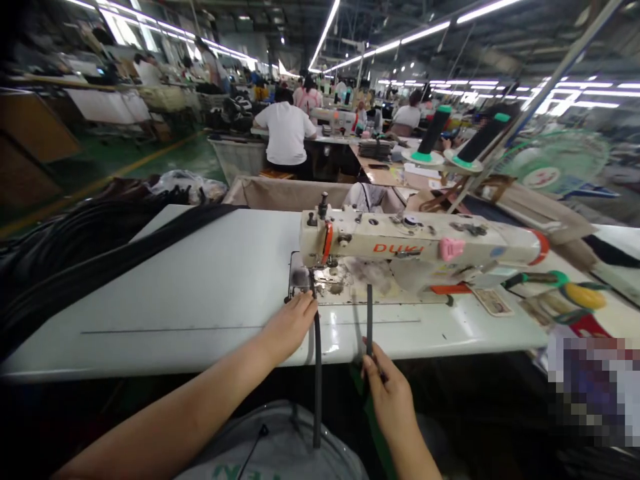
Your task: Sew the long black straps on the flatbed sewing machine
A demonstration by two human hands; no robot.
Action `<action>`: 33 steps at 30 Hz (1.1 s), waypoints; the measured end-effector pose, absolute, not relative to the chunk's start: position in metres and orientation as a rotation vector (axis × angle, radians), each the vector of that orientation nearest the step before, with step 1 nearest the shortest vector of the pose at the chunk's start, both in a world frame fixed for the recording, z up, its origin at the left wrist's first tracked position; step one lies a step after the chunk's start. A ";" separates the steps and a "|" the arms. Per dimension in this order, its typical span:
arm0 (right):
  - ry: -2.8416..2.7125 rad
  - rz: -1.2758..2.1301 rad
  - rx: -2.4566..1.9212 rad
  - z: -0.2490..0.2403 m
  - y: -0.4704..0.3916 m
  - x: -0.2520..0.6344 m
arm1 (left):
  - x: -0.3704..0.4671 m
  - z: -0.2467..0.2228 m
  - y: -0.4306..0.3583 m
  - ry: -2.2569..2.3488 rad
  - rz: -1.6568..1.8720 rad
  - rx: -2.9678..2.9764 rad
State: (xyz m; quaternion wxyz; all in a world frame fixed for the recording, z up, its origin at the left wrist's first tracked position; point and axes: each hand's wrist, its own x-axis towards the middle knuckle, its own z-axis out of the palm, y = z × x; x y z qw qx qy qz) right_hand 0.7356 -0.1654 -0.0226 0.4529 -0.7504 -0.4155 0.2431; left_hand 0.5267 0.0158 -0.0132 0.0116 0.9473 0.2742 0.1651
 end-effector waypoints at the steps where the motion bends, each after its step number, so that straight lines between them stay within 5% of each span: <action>1: -1.013 0.611 -1.860 -0.022 -0.161 0.735 | 0.527 -0.012 0.015 0.863 0.529 2.952; 33: -1.004 0.702 -1.874 -0.019 -0.118 0.729 | 0.530 -0.014 0.012 0.912 0.624 2.952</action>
